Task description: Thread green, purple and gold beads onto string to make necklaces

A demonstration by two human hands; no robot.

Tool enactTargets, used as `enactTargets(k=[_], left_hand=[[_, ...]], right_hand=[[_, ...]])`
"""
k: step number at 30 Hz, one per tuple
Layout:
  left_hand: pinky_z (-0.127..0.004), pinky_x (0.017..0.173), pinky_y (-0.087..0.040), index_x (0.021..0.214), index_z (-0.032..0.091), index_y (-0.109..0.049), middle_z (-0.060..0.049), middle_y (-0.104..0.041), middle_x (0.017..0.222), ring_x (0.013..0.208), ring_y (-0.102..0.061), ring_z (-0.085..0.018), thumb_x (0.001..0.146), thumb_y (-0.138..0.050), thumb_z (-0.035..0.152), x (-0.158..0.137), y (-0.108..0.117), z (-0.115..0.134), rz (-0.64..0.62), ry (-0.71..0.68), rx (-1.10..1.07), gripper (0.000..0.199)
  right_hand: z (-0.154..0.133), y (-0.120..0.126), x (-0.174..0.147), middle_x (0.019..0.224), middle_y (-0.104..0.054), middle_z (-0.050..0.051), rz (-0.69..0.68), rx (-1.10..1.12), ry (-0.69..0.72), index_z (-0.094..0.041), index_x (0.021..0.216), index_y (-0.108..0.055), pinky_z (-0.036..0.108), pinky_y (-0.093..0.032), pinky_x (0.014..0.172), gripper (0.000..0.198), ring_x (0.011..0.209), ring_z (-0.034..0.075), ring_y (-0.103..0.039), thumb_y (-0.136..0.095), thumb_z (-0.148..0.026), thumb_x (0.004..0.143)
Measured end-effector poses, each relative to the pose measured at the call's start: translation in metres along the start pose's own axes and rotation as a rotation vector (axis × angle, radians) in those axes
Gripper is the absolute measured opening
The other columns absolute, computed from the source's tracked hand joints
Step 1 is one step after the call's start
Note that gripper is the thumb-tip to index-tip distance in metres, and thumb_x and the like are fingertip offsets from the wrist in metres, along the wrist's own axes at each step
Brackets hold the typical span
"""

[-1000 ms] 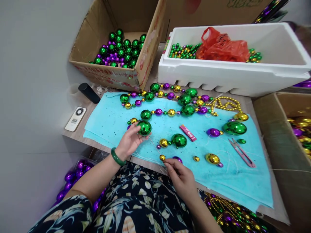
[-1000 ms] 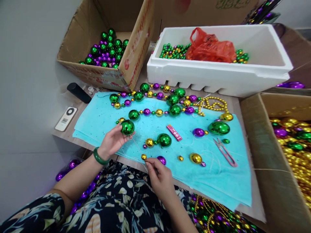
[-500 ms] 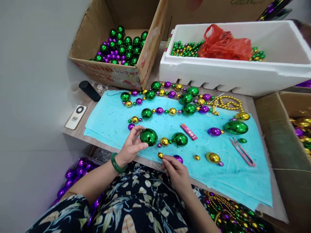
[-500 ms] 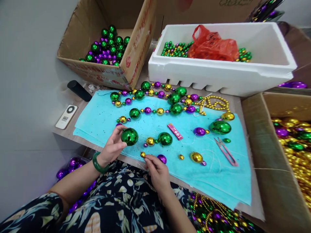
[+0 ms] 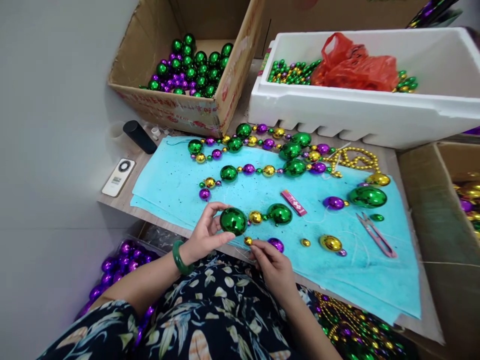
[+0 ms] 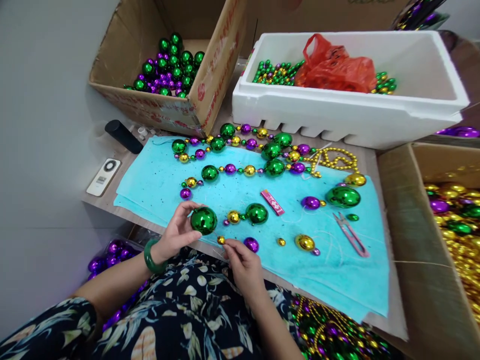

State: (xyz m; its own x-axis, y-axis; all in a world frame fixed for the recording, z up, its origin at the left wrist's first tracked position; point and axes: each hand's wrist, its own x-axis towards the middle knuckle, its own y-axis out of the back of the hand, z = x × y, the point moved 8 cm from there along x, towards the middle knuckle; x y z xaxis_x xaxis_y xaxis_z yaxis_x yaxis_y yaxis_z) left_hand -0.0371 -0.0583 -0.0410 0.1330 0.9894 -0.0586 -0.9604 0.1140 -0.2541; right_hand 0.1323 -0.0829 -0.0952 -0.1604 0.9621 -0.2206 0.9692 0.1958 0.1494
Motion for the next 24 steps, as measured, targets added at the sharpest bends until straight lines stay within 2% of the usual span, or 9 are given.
enactTargets(k=[4, 7, 9, 12, 15, 24], left_hand=[[-0.036, 0.094, -0.046, 0.117, 0.025, -0.043, -0.009, -0.052, 0.126, 0.112, -0.056, -0.022, 0.075, -0.072, 0.027, -0.01, -0.008, -0.009, -0.091, 0.05, 0.014, 0.051], [-0.038, 0.1, -0.042, 0.119, 0.024, -0.048, -0.011, -0.051, 0.131, 0.121, -0.051, -0.024, 0.077, -0.07, 0.025, -0.011, -0.002, -0.008, -0.065, 0.043, 0.07, 0.048], [-0.039, 0.103, -0.04, 0.116, 0.022, -0.055, -0.012, -0.051, 0.134, 0.125, -0.048, -0.026, 0.079, -0.067, 0.028, -0.008, 0.004, -0.005, -0.043, 0.038, 0.113, 0.04], [-0.04, 0.102, -0.04, 0.1, 0.019, -0.068, -0.012, -0.061, 0.121, 0.119, -0.053, -0.026, 0.085, -0.059, 0.032, -0.001, 0.016, 0.002, 0.019, -0.003, 0.205, 0.022], [-0.038, 0.097, -0.044, 0.088, 0.019, -0.071, -0.009, -0.068, 0.101, 0.106, -0.06, -0.023, 0.085, -0.06, 0.031, 0.005, 0.028, 0.008, 0.099, -0.042, 0.299, 0.017], [-0.034, 0.09, -0.049, 0.081, 0.019, -0.069, -0.005, -0.07, 0.09, 0.095, -0.062, -0.02, 0.08, -0.065, 0.03, 0.009, 0.032, 0.013, 0.152, -0.023, 0.389, 0.012]], right_hand=[[-0.006, -0.012, -0.001, 0.061, -0.06, 0.001, -0.084, 0.014, -0.034, -0.017, 0.085, -0.065, 0.024, -0.044, 0.047, 0.024, 0.048, 0.012, -0.052, -0.055, -0.04, 0.084], [-0.009, -0.019, -0.001, 0.063, -0.06, 0.0, -0.115, 0.061, -0.083, -0.018, 0.084, -0.06, 0.024, -0.045, 0.049, 0.019, 0.051, 0.012, -0.055, -0.054, -0.036, 0.083], [-0.007, -0.022, 0.0, 0.065, -0.061, 0.0, -0.113, 0.105, -0.111, -0.019, 0.082, -0.057, 0.023, -0.045, 0.05, 0.016, 0.052, 0.012, -0.055, -0.054, -0.034, 0.081], [-0.002, -0.026, 0.002, 0.065, -0.06, -0.001, -0.109, 0.147, -0.122, -0.02, 0.078, -0.055, 0.022, -0.043, 0.048, 0.013, 0.051, 0.011, -0.053, -0.054, -0.033, 0.079], [0.002, -0.032, 0.003, 0.064, -0.059, -0.002, -0.121, 0.172, -0.114, -0.02, 0.077, -0.054, 0.022, -0.041, 0.049, 0.012, 0.05, 0.01, -0.053, -0.054, -0.031, 0.079], [0.0, -0.039, 0.003, 0.065, -0.058, -0.003, -0.135, 0.196, -0.099, -0.02, 0.076, -0.053, 0.02, -0.039, 0.048, 0.008, 0.05, 0.009, -0.052, -0.051, -0.027, 0.08]])
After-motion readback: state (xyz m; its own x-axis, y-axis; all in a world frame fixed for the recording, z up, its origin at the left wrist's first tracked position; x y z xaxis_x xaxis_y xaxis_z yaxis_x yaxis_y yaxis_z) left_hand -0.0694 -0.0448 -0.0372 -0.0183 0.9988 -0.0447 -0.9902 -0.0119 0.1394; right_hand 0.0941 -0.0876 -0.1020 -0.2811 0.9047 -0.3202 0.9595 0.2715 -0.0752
